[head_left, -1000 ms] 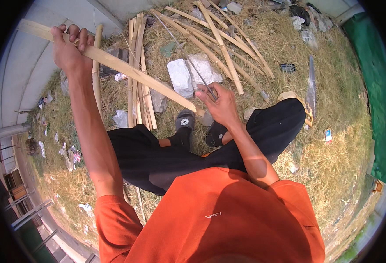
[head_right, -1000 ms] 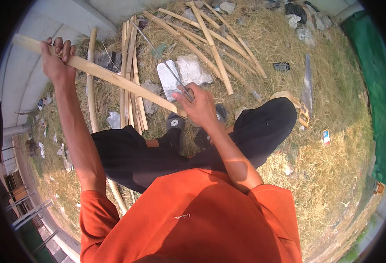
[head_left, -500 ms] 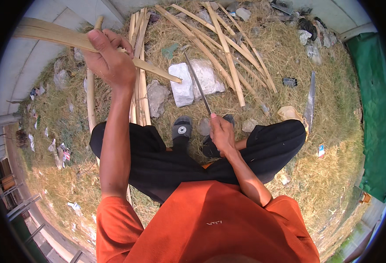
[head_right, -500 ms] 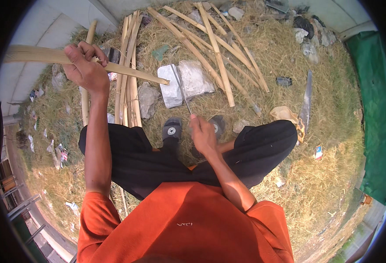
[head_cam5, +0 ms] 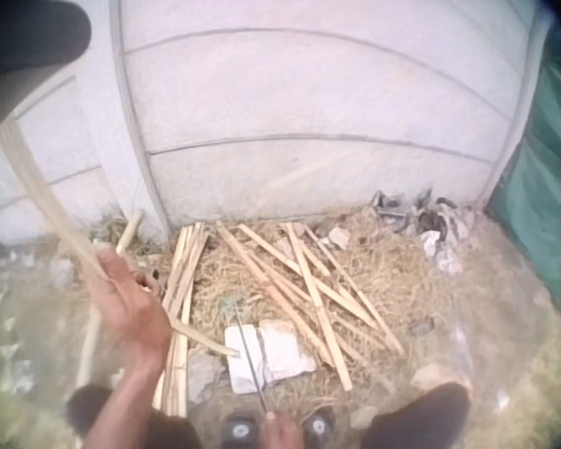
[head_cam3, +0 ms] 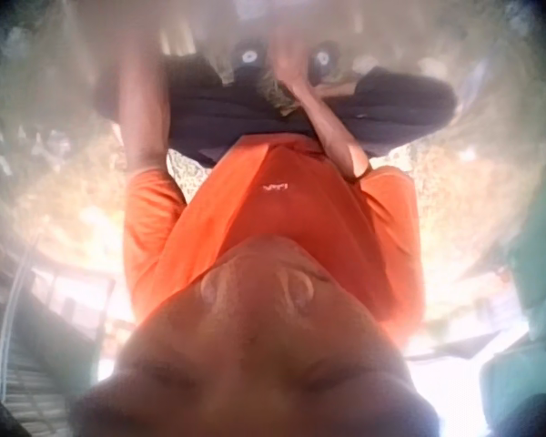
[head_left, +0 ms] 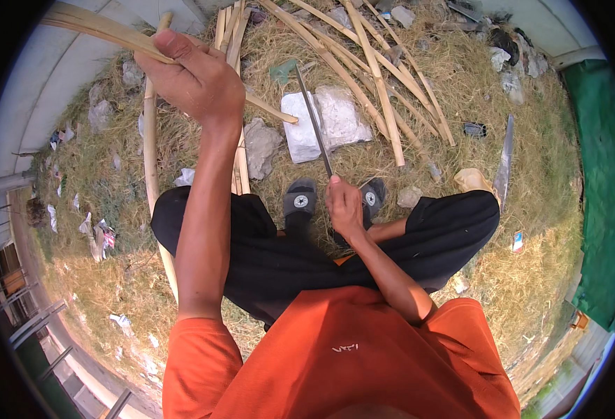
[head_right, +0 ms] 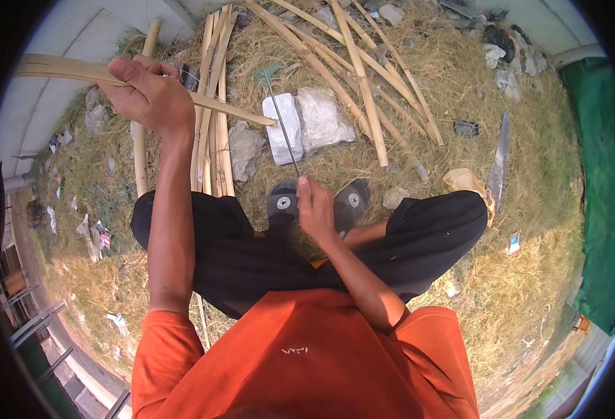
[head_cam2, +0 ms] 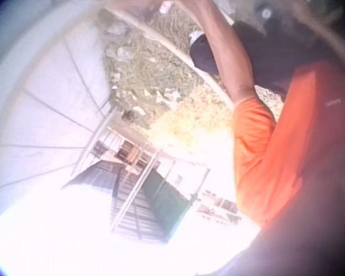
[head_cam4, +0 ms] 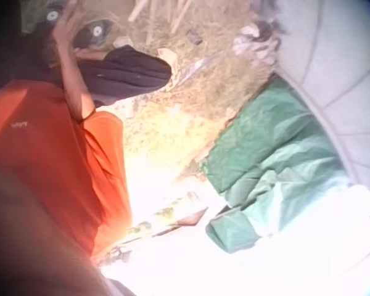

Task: The person sits on the ground and uses a knife to shave thin strips from a bamboo pole. They repeatedly scrape the surface to create fine shavings, occasionally pausing to inspect the pole before continuing.

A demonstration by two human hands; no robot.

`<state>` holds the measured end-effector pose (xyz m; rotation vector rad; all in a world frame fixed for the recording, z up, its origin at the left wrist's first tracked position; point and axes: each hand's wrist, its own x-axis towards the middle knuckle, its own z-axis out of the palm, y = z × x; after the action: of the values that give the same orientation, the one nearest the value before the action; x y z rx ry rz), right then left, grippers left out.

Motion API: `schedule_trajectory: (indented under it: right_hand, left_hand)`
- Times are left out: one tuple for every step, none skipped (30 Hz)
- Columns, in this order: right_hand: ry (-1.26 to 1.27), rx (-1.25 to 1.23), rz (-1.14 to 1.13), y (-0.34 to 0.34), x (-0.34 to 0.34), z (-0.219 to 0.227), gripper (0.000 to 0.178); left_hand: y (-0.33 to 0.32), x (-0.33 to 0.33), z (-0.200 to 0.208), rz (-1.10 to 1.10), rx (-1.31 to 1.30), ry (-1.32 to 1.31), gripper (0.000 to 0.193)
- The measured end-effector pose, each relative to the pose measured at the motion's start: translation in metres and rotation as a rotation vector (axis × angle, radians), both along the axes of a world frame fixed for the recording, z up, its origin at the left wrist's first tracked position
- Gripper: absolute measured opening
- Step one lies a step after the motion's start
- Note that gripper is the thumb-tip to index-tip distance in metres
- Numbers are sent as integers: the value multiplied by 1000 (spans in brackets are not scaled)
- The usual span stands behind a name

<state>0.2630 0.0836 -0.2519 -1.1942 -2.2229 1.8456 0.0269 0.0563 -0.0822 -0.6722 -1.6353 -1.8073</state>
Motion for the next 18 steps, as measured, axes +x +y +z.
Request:
schedule_trajectory:
  right_hand:
    - [-183, 45, 77, 2, 2, -21, 59]
    - [-271, -5, 55, 4, 12, -55, 61]
    - [-298, -26, 36, 9, 15, -56, 62]
    - [-319, -39, 18, 18, 12, -56, 62]
    - [-376, 11, 33, 19, 14, -46, 62]
    - [-414, 77, 43, 29, 5, -37, 62]
    - [-322, 70, 32, 24, 9, -18, 60]
    - [-206, 83, 15, 27, 2, -1, 59]
    - [-90, 95, 1, 29, -3, 7, 58]
    - [46, 56, -87, 24, -5, 3, 55]
    - [94, 47, -80, 21, -3, 1, 57]
    - [142, 37, -73, 19, 0, 1, 59]
    - [79, 27, -36, 17, 1, -6, 60]
    - [16, 19, 8, 15, 2, -12, 62]
    - [-160, 9, 86, 13, 1, -34, 64]
    - [-328, 6, 167, 12, -7, -33, 66]
    - [-338, -23, 158, 13, -8, -30, 68]
    - [-348, -52, 148, 12, -6, -26, 69]
  left_hand:
    - [-2, -4, -2, 47, -34, 15, 42]
    - [-1, -8, -4, 80, -61, 28, 42]
    - [-2, -14, -6, 125, -86, 45, 42]
    - [1, -18, -4, 110, -63, 40, 42]
    - [-1, -16, -6, 106, -57, 17, 42]
    - [-3, -13, -8, 103, -50, -6, 43]
    - [-8, -6, -11, 69, -68, -37, 44]
    - [-8, -7, -9, 35, -65, -45, 45]
    - [-7, -8, -6, 2, -61, -52, 47]
    - [-5, -3, -3, -4, -54, -69, 47]
    - [0, 3, 1, -9, -46, -86, 47]
    - [2, 7, 3, -13, -38, -102, 47]
    - [4, 7, 4, -12, -40, -98, 47]
    - [6, 8, 5, -10, -40, -98, 46]
    - [8, 9, 6, -8, -40, -97, 46]
    - [7, 7, 3, 8, -88, -111, 45]
    - [5, 4, -4, 23, -135, -126, 45]
    - [4, 1, -8, 38, -183, -140, 45]
